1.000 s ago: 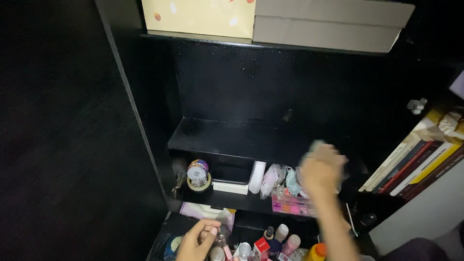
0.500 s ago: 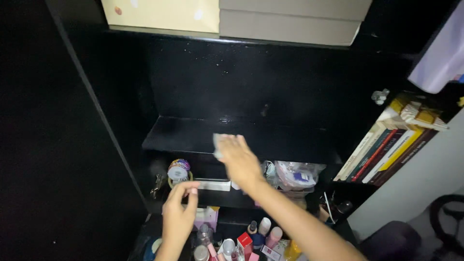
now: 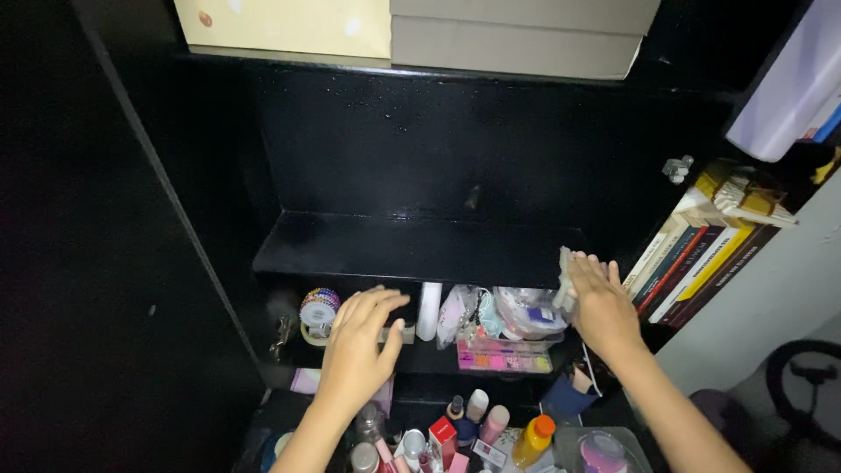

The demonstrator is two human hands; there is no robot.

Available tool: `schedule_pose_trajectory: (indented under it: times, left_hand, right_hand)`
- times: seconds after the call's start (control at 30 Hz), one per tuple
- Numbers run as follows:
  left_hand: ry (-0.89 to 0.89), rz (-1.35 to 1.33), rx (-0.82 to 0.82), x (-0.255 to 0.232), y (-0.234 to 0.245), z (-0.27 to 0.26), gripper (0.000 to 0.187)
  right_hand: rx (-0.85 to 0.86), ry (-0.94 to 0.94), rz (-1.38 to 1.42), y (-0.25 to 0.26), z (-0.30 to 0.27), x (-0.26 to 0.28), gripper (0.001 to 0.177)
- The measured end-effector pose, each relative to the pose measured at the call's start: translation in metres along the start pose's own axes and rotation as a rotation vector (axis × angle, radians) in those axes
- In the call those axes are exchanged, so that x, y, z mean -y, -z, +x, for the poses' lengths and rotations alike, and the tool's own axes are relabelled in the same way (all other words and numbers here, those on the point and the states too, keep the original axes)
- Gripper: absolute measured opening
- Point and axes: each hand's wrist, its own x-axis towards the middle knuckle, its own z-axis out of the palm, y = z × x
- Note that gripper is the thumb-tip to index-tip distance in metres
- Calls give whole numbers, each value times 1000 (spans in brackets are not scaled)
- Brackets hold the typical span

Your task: The person wipes a black shelf with a cloth, then places a yellow bottle, a blue cup with makeup brushes, and several makeup items onto the shelf.

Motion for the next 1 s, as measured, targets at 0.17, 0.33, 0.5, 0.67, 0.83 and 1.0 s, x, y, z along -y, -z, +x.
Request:
schedule_pose_trajectory:
  times: [0.17, 0.33, 0.5, 0.67, 0.83, 1.0]
  left_hand:
    - [-93, 140, 39, 0, -35, 15, 57]
    - [-101, 289, 41, -4, -76, 24, 83]
    - [-114, 317, -47, 5, -89, 22, 79]
    - [-95, 308, -97, 19, -105, 22, 78]
    - [-107, 275, -69, 20, -102, 21, 85]
    - [-124, 333, -88, 35, -112, 24, 88]
  right_hand:
    - [-12, -89, 23, -56, 39, 38, 57]
    - [-307, 86, -140, -54, 74, 107, 44]
    - [-134, -65, -564, 10, 40, 89, 21]
    - [-115, -90, -696, -24, 30, 2, 18]
    - [-87, -138, -527, -71, 68, -29, 26]
    - [158, -662, -27, -72, 149, -25, 39]
